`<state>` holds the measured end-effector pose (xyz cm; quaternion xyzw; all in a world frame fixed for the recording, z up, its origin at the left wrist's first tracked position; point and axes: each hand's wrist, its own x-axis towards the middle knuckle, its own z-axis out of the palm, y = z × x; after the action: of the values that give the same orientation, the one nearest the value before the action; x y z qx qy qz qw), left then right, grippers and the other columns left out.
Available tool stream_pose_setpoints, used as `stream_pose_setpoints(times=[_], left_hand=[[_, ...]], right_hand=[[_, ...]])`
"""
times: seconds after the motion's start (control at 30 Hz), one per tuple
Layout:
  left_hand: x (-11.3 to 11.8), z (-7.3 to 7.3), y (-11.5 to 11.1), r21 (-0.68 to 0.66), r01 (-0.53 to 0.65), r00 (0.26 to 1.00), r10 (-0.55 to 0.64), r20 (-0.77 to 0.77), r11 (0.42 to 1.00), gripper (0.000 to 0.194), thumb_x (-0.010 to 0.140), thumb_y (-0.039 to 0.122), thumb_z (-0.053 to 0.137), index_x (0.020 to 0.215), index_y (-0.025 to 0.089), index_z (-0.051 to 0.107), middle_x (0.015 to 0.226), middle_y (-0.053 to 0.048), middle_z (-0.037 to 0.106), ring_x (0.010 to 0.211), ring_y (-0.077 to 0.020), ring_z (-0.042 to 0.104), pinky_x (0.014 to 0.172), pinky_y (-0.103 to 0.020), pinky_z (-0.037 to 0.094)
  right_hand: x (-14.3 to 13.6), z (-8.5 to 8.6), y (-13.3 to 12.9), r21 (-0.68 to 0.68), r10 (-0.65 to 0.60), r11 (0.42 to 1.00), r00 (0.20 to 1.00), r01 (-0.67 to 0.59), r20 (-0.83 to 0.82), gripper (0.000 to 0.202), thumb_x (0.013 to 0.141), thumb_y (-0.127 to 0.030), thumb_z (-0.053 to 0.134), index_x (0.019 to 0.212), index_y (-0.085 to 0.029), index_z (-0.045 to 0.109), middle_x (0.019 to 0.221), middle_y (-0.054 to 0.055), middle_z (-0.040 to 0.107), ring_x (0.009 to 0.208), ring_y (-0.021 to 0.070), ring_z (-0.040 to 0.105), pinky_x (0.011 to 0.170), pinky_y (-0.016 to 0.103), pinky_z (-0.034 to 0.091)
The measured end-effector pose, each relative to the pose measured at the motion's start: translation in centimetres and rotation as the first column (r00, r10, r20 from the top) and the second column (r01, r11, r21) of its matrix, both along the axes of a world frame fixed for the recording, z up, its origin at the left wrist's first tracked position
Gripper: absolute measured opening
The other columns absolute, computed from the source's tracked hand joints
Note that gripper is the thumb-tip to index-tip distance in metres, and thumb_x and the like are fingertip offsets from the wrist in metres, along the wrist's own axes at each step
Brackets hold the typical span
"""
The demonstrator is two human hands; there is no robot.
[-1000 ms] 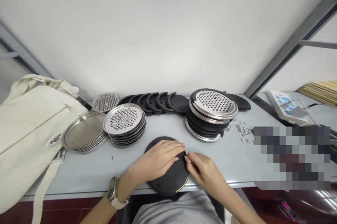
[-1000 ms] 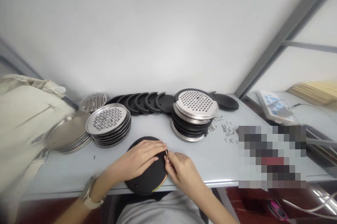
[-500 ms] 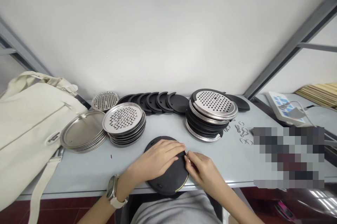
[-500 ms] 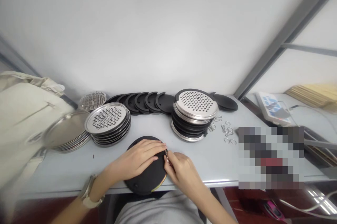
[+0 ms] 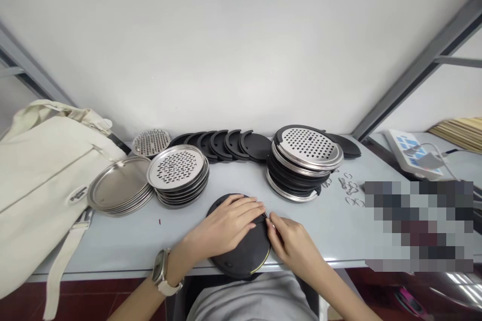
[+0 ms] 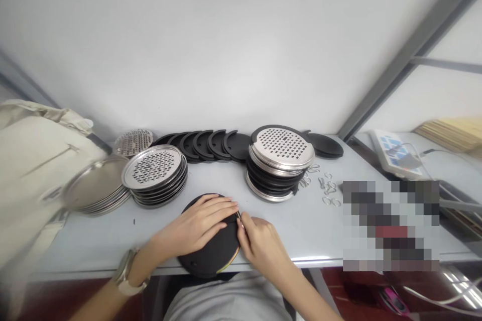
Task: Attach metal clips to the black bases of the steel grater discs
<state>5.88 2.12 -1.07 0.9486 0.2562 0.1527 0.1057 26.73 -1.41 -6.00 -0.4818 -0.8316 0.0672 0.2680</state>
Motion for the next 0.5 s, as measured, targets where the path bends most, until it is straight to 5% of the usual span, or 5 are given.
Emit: stream_pose_setpoints(times=[0.5], left_hand=[[-0.1,-0.6,-0.1,-0.078,-0.005,0.996,0.012,0.086,0.997,0.045,0.098,0.014,0.042,0.143,0.02,0.04,0.14,-0.007,0.054,0.133,-0.0188,0.044,0.116,-0.042,0.031]], right_hand=[[-1.2,-0.2,-1.1,0.089,-0.153,0.985,0.988,0.149,0.028,0.026,0.099,-0.02,0.029,0.082,-0.02,0.048,0.054,-0.001,0.059,0.043,0.0156,0.056,0.046,0.026,0.032]])
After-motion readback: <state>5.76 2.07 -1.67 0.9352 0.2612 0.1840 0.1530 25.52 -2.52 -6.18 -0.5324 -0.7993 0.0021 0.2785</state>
